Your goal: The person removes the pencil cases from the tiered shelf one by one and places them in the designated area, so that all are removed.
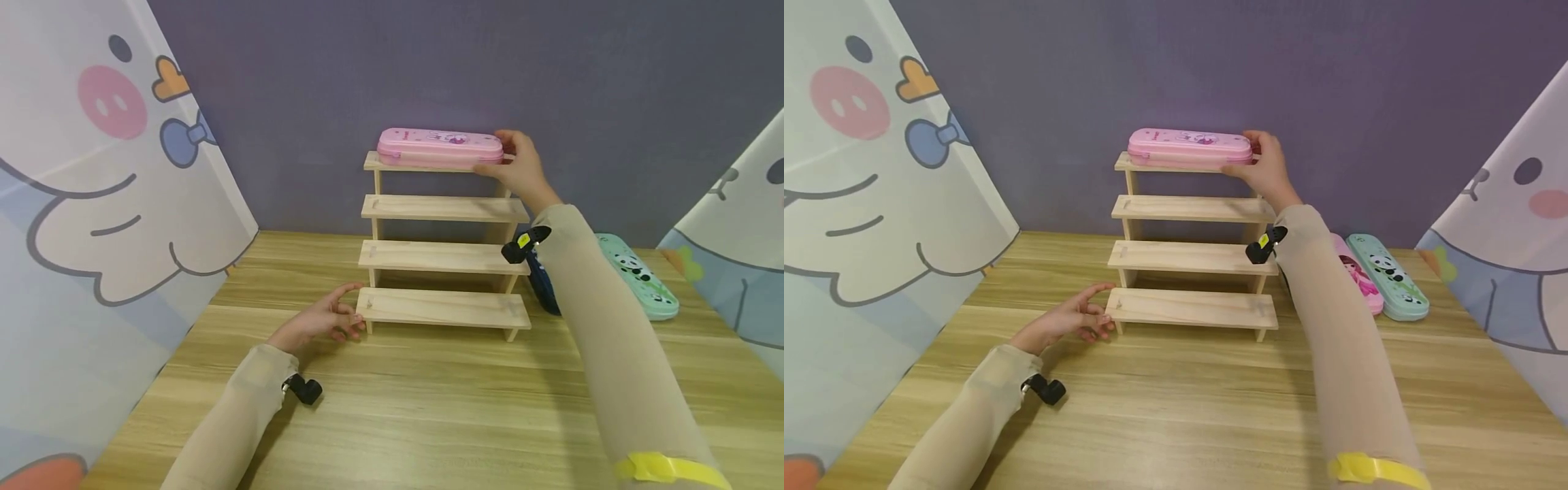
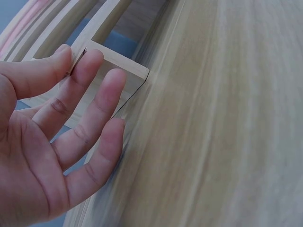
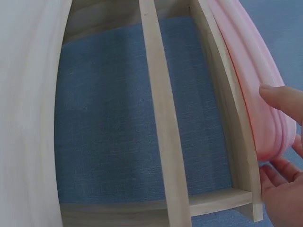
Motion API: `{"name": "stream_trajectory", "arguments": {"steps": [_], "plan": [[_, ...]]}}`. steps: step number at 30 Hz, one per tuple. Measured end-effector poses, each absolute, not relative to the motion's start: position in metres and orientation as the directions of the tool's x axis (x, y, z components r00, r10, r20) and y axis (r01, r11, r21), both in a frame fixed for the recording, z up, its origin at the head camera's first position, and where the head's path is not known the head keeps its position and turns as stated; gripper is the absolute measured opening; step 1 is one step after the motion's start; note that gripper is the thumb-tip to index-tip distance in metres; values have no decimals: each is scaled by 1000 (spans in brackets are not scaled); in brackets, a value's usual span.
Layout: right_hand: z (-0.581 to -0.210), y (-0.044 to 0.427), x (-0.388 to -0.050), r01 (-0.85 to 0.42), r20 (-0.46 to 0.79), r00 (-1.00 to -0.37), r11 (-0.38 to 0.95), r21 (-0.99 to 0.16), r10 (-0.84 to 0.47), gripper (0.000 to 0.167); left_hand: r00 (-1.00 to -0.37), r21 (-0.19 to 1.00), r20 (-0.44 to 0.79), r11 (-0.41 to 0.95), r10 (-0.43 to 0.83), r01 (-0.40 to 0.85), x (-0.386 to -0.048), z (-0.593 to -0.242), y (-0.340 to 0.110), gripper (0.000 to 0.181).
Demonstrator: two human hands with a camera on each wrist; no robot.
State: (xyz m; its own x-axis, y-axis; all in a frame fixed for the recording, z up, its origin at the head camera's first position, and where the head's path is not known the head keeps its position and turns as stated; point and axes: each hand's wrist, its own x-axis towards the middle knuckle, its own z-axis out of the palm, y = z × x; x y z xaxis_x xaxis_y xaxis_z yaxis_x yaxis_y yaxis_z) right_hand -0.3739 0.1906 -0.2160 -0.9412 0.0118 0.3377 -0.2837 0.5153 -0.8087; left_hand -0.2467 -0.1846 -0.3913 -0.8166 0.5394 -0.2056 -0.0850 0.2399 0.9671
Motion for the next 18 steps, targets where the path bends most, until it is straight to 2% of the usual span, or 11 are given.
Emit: {"name": "stream_trajectory", "arguments": {"steps": [8, 14, 18], "plan": [[-219, 188, -375, -275, 303, -952, 549, -790, -42, 73, -817, 966, -205, 245, 539, -81, -246, -392, -185, 78], [-221, 190, -374, -351, 361, -928, 531, -771, -88, 61, -819, 965, -206, 251, 535, -78, -246, -391, -184, 78], [-220, 193, -374, -376, 381, -918, 548, -747, -111, 58, -829, 963, -200, 262, 522, -67, -246, -390, -183, 78]]}}
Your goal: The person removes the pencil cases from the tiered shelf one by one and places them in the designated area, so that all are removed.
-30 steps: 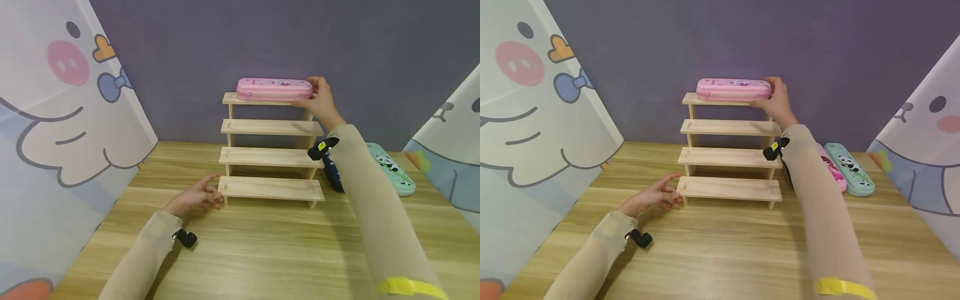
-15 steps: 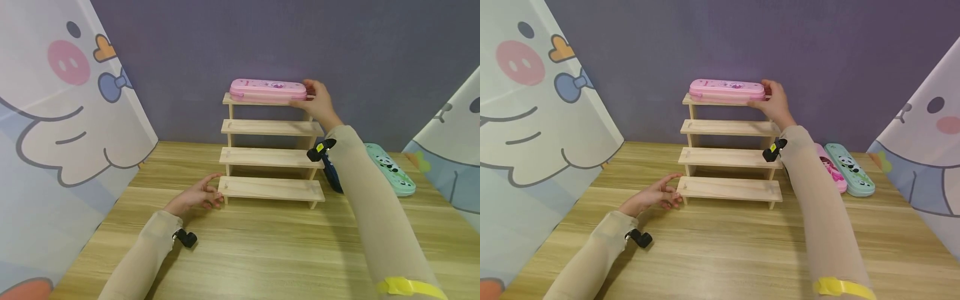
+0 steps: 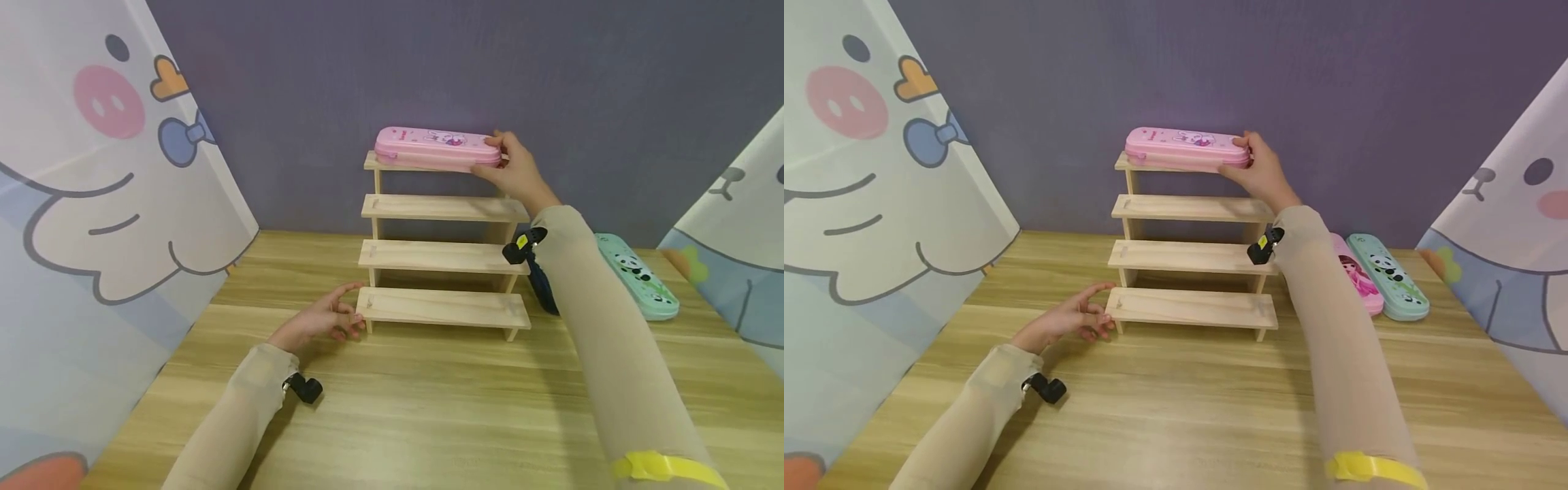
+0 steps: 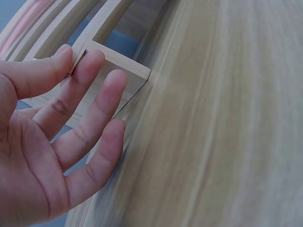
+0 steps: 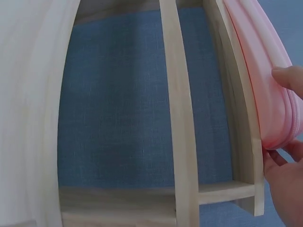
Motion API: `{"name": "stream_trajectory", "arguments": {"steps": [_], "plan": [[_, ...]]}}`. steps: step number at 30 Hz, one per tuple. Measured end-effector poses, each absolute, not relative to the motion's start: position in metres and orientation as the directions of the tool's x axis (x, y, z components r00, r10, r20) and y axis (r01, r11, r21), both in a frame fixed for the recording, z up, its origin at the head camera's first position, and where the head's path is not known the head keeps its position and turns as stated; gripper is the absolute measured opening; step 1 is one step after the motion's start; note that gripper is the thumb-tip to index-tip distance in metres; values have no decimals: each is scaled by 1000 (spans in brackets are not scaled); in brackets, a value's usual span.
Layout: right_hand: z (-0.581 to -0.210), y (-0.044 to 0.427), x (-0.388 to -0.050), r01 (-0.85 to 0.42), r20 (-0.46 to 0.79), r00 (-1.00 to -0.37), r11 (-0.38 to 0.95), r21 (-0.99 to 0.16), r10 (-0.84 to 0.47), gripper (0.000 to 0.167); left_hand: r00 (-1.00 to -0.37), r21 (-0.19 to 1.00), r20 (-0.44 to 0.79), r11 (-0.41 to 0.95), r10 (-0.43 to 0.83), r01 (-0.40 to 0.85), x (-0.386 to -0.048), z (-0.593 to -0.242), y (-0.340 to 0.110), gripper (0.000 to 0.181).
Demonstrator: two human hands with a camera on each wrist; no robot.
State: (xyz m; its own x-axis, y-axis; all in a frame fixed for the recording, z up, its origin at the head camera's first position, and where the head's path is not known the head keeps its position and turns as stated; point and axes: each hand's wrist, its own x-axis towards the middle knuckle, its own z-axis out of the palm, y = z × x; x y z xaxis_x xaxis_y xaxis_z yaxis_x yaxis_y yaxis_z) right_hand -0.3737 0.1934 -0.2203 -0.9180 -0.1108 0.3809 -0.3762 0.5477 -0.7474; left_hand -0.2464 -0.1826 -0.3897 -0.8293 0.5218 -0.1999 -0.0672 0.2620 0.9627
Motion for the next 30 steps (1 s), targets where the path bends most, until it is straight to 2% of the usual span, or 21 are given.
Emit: {"name": "stream_trajectory", "arguments": {"steps": [6, 12, 17, 24, 27, 30], "plan": [[-224, 194, -372, -420, 428, -894, 585, -694, -135, 52, -825, 960, -209, 269, 525, -72, -246, -393, -185, 78], [-233, 194, -368, -564, 594, -787, 582, -585, -166, 42, -824, 965, -194, 257, 533, -61, -248, -395, -187, 78], [-244, 199, -360, -608, 683, -717, 601, -519, -136, 39, -822, 963, -198, 262, 534, -62, -250, -393, -187, 78], [-258, 210, -351, -713, 841, -523, 611, -343, -137, 40, -826, 963, -196, 264, 528, -60, -252, -395, -187, 78], [-265, 213, -344, -728, 862, -491, 604, -325, -127, 42, -824, 962, -195, 266, 532, -56, -252, -397, -189, 78], [-271, 216, -336, -722, 867, -486, 609, -328, -109, 43, -822, 963, -195, 264, 534, -58, -251, -397, -190, 77]]}}
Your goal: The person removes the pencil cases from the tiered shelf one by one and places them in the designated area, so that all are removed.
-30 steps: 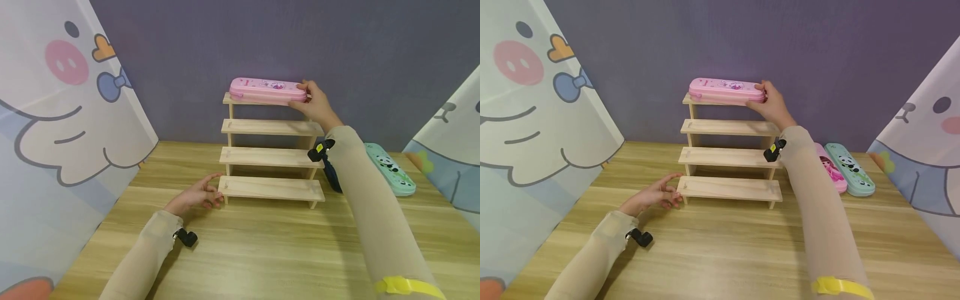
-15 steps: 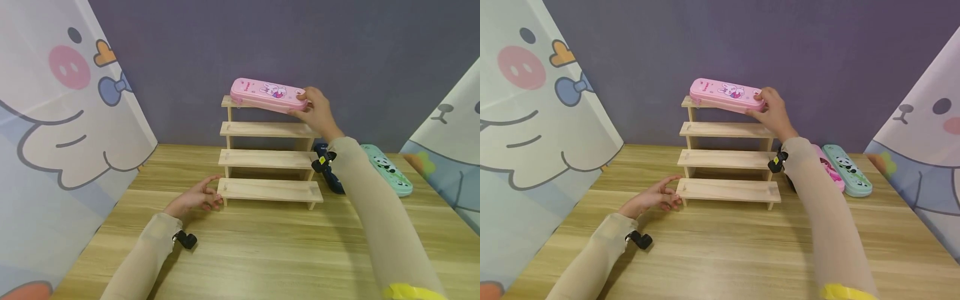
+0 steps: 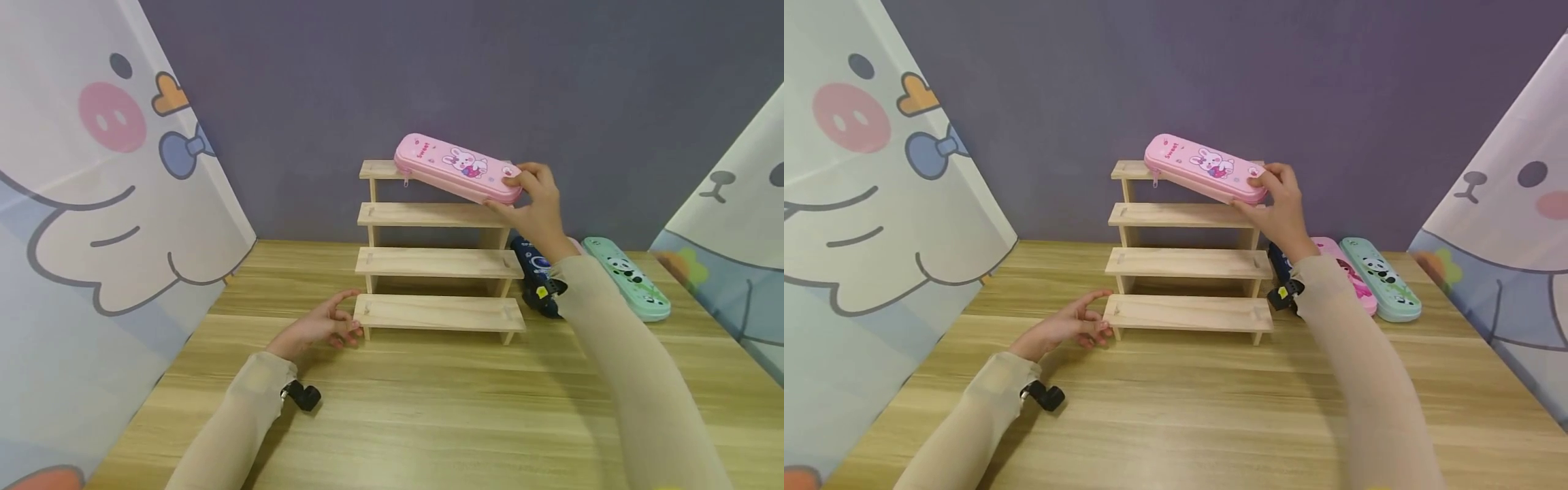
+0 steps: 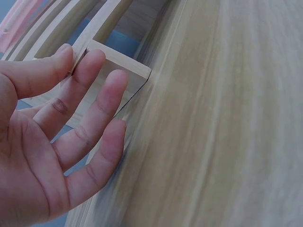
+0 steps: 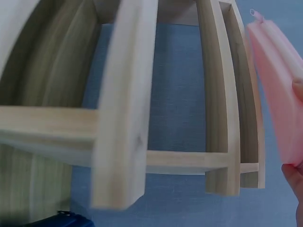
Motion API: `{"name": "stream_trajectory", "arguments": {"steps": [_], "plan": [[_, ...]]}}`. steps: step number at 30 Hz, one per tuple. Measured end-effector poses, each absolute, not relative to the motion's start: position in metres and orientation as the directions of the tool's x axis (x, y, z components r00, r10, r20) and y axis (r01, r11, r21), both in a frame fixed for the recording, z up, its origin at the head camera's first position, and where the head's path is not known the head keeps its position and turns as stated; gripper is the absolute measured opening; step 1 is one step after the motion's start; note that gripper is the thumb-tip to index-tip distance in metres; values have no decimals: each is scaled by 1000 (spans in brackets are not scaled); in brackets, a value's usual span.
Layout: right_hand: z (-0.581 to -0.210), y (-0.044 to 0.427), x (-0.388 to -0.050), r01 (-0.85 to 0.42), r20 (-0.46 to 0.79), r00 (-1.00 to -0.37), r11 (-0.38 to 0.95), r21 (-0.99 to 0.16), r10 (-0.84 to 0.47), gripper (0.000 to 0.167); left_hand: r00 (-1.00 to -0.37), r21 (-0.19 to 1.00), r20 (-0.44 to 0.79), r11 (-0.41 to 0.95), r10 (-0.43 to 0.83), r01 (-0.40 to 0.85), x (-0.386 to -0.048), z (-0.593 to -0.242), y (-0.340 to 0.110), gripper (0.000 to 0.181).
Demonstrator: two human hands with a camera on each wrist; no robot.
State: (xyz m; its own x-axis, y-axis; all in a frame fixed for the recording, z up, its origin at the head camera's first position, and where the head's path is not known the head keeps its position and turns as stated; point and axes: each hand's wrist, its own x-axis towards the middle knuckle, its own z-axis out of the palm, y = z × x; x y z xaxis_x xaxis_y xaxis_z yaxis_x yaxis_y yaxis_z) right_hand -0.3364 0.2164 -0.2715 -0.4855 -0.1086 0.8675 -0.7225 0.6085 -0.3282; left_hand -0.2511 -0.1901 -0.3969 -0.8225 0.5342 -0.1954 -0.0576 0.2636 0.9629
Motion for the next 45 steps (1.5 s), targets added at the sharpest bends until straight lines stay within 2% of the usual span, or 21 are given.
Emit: {"name": "stream_trajectory", "arguments": {"steps": [6, 11, 13, 20, 31, 38, 45], "plan": [[-277, 229, -323, -676, 860, -501, 662, -323, -92, 42, -821, 965, -192, 254, 537, -60, -253, -399, -189, 79], [-279, 242, -310, -674, 868, -484, 680, -289, -111, 43, -824, 963, -196, 261, 531, -62, -253, -398, -188, 78], [-281, 246, -306, -681, 874, -471, 679, -273, -121, 46, -824, 962, -199, 264, 531, -62, -253, -398, -189, 78], [-288, 258, -293, -695, 907, -419, 659, -286, -49, 78, -819, 963, -199, 263, 538, -61, -253, -398, -191, 78], [-292, 284, -274, -635, 911, -412, 713, -298, 14, 83, -818, 961, -207, 268, 537, -67, -251, -396, -190, 79], [-297, 306, -268, -595, 912, -405, 740, -313, 61, 78, -815, 960, -208, 271, 541, -65, -253, -396, -190, 80], [-300, 327, -263, -547, 895, -421, 747, -378, 145, 46, -820, 958, -216, 276, 530, -74, -251, -395, -190, 78]]}}
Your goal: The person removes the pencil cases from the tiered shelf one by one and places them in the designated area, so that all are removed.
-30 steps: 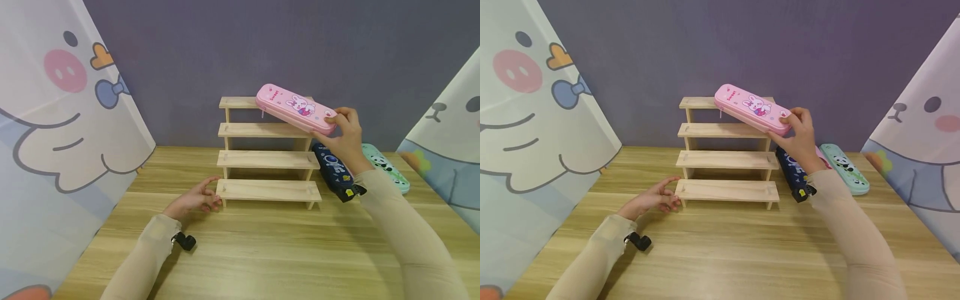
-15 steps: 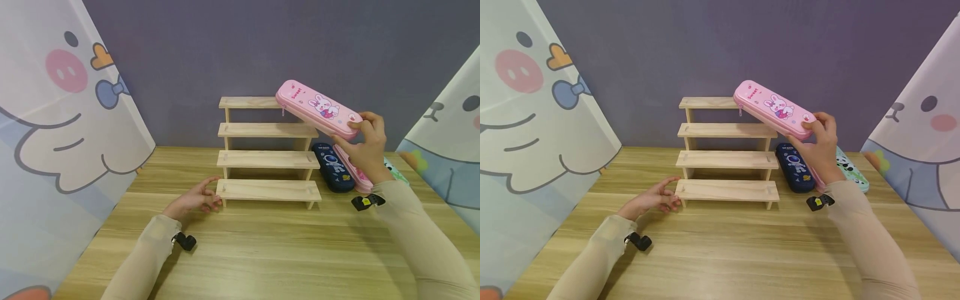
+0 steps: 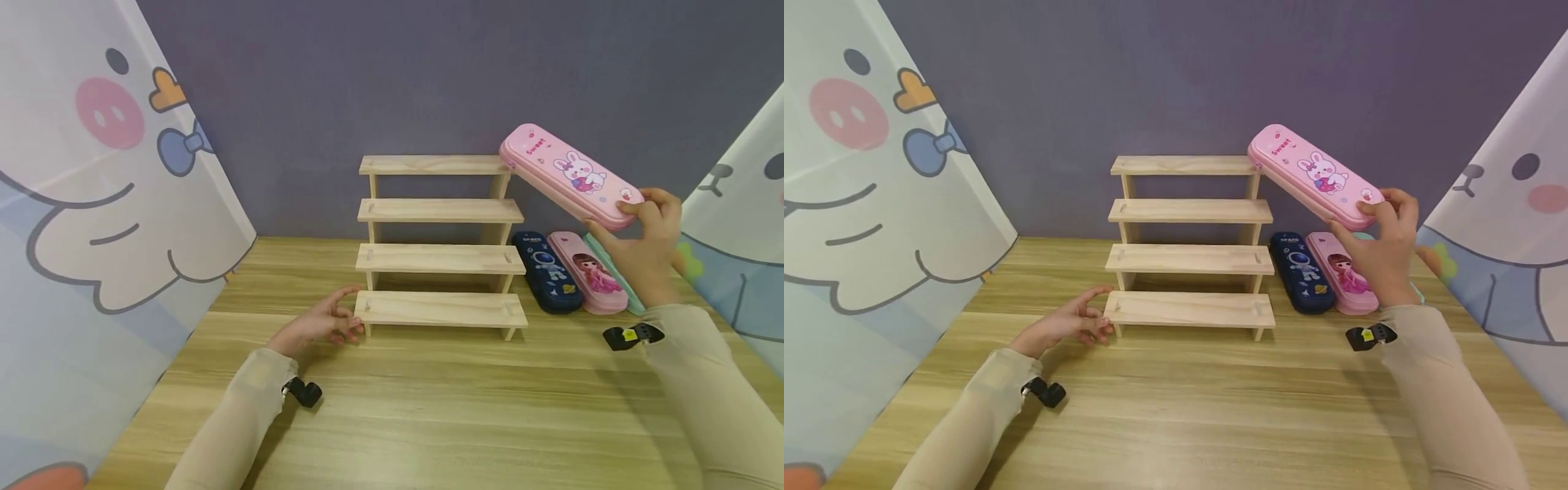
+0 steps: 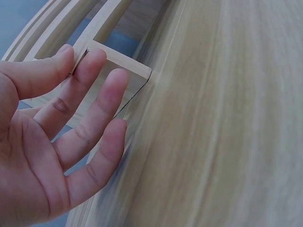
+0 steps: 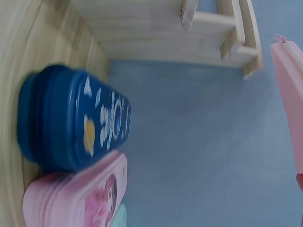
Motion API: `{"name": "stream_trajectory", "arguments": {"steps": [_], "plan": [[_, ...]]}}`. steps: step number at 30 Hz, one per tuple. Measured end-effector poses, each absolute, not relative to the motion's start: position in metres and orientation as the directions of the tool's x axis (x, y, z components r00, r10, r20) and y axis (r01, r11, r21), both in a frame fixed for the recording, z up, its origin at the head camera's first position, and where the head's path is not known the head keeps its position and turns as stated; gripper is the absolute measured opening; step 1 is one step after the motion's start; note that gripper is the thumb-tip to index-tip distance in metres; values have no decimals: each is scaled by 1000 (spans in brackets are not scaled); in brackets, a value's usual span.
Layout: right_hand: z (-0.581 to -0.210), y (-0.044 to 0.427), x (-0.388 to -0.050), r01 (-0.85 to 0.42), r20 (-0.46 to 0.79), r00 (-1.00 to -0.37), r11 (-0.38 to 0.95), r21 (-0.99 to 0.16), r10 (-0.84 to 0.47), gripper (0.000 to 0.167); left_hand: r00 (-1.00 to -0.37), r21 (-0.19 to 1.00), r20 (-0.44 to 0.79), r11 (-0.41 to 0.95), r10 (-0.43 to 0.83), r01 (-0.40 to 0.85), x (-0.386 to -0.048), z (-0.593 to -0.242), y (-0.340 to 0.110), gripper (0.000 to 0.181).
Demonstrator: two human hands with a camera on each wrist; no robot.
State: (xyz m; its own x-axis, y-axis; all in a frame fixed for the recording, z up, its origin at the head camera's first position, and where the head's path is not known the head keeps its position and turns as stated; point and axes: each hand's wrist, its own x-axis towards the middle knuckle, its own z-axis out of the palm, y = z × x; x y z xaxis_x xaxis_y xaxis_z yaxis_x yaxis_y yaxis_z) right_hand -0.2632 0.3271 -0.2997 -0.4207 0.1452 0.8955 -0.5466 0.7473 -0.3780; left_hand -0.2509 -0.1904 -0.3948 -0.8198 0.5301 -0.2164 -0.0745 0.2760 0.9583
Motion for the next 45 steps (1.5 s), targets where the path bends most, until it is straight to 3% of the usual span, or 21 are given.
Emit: {"name": "stream_trajectory", "arguments": {"steps": [6, 12, 18, 21, 31, 36, 45], "plan": [[-304, 342, -259, -488, 890, -403, 772, -407, 213, 46, -820, 958, -221, 273, 528, -82, -250, -396, -190, 78], [-310, 354, -258, -389, 826, -456, 761, -519, 331, 44, -822, 959, -219, 271, 526, -82, -250, -396, -190, 78], [-313, 364, -253, -413, 839, -390, 742, -528, 380, 42, -819, 959, -217, 271, 531, -79, -250, -395, -189, 77], [-314, 365, -247, -393, 830, -390, 743, -542, 399, 41, -818, 959, -218, 272, 532, -79, -250, -395, -189, 77], [-328, 395, -240, -243, 737, -459, 728, -641, 496, 39, -825, 958, -219, 275, 521, -81, -250, -394, -189, 77], [-344, 423, -244, -188, 685, -489, 702, -687, 540, 48, -824, 957, -219, 279, 522, -78, -250, -394, -189, 76], [-354, 436, -236, -109, 636, -521, 695, -711, 569, 33, -822, 958, -215, 277, 527, -73, -250, -394, -189, 76]]}}
